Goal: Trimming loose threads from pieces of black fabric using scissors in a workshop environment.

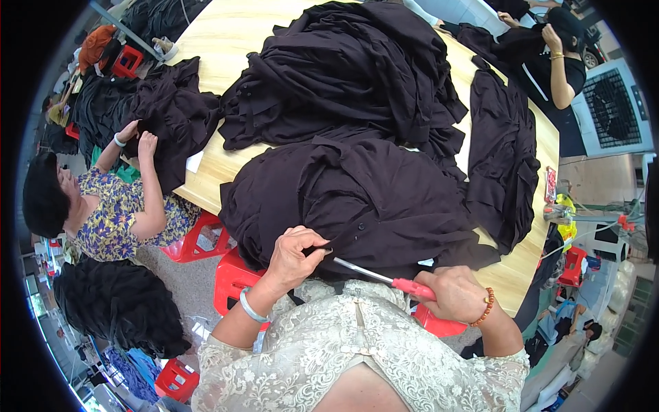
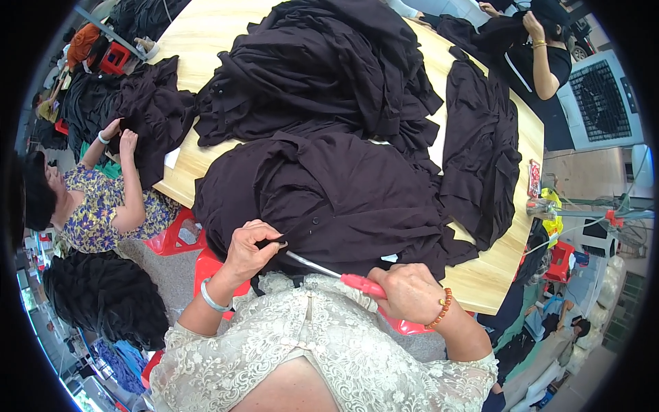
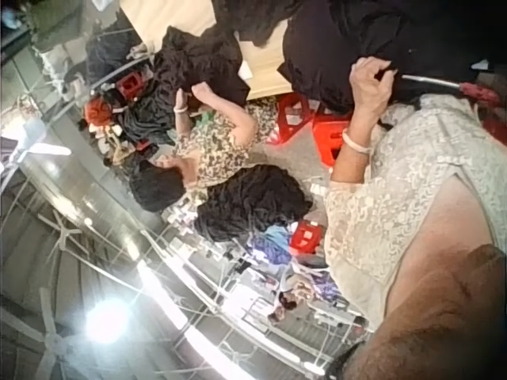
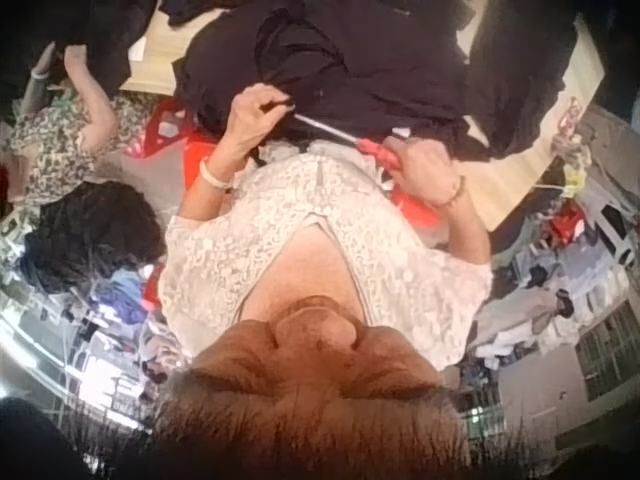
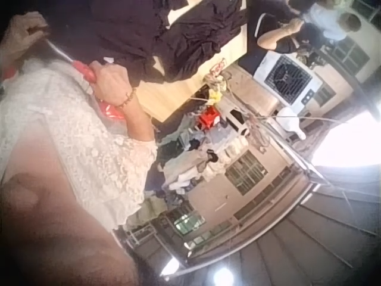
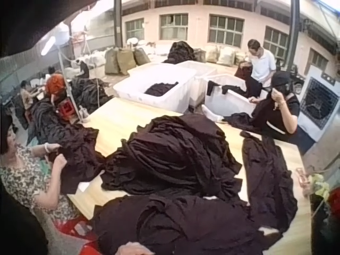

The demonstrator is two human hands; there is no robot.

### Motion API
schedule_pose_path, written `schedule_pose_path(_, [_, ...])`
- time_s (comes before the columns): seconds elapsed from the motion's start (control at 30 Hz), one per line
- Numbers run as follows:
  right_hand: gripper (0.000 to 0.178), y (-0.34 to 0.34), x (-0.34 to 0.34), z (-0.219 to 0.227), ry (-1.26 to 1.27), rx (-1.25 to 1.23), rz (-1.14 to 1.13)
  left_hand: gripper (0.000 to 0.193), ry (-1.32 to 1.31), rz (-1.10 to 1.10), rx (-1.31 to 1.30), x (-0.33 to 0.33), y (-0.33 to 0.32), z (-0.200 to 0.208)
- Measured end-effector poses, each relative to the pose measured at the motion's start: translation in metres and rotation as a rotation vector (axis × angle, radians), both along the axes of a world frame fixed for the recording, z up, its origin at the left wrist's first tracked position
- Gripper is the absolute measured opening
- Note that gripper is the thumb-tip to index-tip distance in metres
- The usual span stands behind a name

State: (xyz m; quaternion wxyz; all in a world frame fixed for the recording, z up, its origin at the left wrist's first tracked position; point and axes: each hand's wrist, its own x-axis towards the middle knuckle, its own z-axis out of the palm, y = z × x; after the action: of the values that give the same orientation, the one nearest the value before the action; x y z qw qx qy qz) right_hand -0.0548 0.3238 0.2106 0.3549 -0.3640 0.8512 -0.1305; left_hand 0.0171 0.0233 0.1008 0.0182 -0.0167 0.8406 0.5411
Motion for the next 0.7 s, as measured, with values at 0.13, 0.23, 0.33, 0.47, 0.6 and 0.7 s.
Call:
schedule_pose_path(0.13, [0.029, 0.005, 0.001, 0.000, -0.025, -0.092, -0.072, 0.017, -0.189, -0.021, 0.062, -0.008, 0.004, 0.013])
schedule_pose_path(0.23, [0.027, 0.012, 0.001, -0.006, 0.017, -0.161, -0.164, 0.037, -0.293, -0.097, 0.071, -0.029, 0.017, 0.018])
schedule_pose_path(0.33, [0.021, 0.023, 0.003, -0.017, 0.098, -0.202, -0.256, 0.039, -0.263, -0.060, -0.003, -0.048, 0.039, 0.006])
schedule_pose_path(0.47, [0.018, 0.030, -0.001, -0.009, 0.129, -0.121, -0.300, 0.018, -0.197, 0.028, 0.087, -0.051, 0.052, -0.005])
schedule_pose_path(0.6, [0.024, 0.036, -0.001, -0.002, 0.081, 0.012, -0.228, 0.016, -0.040, -0.015, 0.045, -0.045, 0.051, -0.005])
schedule_pose_path(0.7, [0.024, 0.036, 0.000, -0.002, 0.028, -0.012, -0.176, 0.014, 0.031, 0.004, 0.066, -0.046, 0.048, -0.006])
